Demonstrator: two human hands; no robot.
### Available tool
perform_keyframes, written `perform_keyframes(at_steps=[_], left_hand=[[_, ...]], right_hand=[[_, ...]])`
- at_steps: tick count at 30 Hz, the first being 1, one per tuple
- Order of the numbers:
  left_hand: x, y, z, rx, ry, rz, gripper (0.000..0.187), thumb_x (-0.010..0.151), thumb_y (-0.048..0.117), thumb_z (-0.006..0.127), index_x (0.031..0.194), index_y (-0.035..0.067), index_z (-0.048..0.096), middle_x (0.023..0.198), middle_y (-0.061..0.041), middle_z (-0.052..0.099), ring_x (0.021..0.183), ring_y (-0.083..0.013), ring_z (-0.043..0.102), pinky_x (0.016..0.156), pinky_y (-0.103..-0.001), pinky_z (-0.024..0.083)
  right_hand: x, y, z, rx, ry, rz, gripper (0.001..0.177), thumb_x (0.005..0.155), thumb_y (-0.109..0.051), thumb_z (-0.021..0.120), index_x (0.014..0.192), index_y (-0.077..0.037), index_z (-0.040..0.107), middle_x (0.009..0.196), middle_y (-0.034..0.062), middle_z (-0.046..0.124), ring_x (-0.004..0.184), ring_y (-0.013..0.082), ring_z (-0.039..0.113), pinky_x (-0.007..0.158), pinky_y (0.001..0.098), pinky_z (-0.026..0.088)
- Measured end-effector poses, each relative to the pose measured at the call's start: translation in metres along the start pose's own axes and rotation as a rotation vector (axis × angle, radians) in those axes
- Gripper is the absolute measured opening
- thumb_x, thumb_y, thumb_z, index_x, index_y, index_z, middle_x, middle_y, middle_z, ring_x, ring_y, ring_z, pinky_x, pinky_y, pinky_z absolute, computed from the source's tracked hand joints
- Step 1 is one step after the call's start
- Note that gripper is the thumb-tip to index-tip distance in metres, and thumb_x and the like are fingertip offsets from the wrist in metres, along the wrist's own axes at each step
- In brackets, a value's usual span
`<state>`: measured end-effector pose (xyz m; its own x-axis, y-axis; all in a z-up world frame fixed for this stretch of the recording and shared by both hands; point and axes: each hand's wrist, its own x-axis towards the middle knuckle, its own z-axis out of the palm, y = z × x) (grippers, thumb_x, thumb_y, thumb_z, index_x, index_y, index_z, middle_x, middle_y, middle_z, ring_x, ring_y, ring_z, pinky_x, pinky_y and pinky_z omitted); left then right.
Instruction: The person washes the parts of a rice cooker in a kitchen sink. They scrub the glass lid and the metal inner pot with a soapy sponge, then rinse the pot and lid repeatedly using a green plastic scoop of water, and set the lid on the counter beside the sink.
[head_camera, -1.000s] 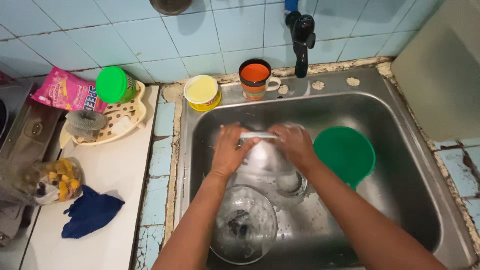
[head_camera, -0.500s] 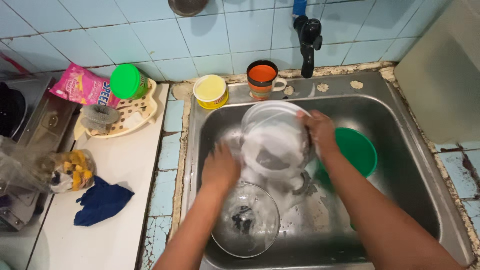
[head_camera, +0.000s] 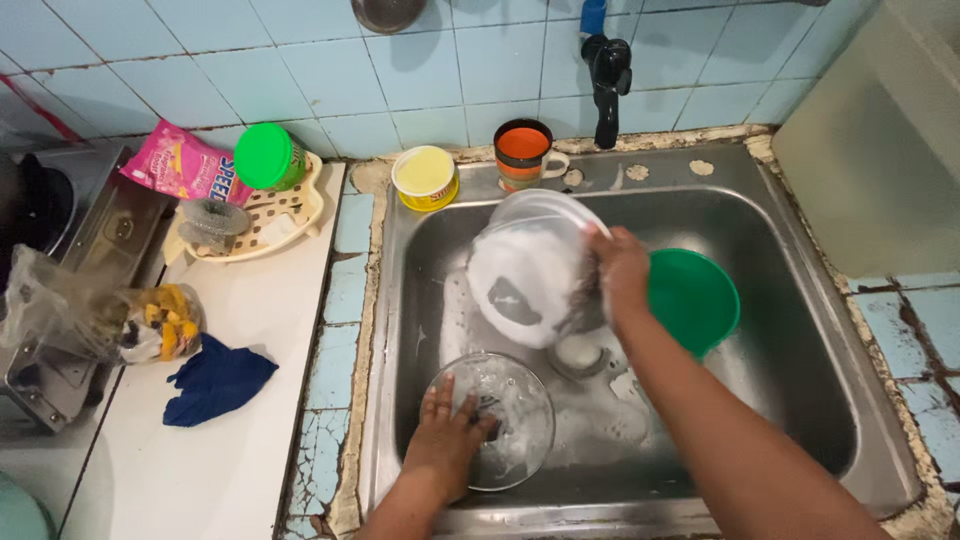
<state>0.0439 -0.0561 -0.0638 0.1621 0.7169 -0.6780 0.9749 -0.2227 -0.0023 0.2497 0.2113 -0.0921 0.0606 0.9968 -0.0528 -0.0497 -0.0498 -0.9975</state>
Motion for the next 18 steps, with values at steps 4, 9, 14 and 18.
perform_keyframes(at_steps=[4,9,14,18], left_hand=[[0.001,-0.003,-0.002,0.057,-0.087,0.13,0.091,0.088,0.021,0.065,0.164,0.03,0.017,0.173,-0.009,0.002,0.156,-0.0465,-0.015,0.125,-0.056,-0.006],[0.009,-0.008,0.007,-0.082,0.069,0.239,0.08,0.085,0.018,0.067,0.156,0.028,0.031,0.169,-0.008,0.013,0.156,-0.0353,0.0,0.124,-0.05,0.003],[0.011,-0.005,0.014,-0.185,0.487,0.536,0.057,0.083,0.009,0.065,0.14,0.017,0.062,0.138,-0.006,0.065,0.127,-0.0265,0.059,0.105,-0.042,0.046],[0.002,0.006,-0.014,-0.339,0.553,0.419,0.038,0.079,0.007,0.067,0.116,0.017,0.073,0.104,-0.007,0.076,0.088,-0.0281,0.073,0.075,-0.043,0.057]], right_hand=[[-0.011,-0.005,0.032,-0.389,-0.193,-0.188,0.031,0.089,-0.035,0.077,0.093,-0.005,0.069,0.078,0.0018,0.063,0.07,0.0155,0.058,0.064,0.0321,0.048],[-0.049,-0.004,0.057,0.299,-0.537,-0.08,0.022,0.096,-0.024,0.064,0.106,-0.006,0.071,0.109,0.0059,0.069,0.099,0.0197,0.068,0.092,0.0411,0.061],[-0.077,-0.017,0.047,-0.916,-0.492,-0.863,0.019,0.086,-0.013,0.07,0.104,-0.01,0.064,0.1,0.0152,0.07,0.093,0.0387,0.067,0.078,0.0513,0.055],[-0.078,-0.024,0.041,-0.823,-0.504,-1.073,0.026,0.079,-0.011,0.07,0.103,-0.008,0.059,0.1,0.0174,0.069,0.096,0.0428,0.067,0.079,0.0529,0.055]])
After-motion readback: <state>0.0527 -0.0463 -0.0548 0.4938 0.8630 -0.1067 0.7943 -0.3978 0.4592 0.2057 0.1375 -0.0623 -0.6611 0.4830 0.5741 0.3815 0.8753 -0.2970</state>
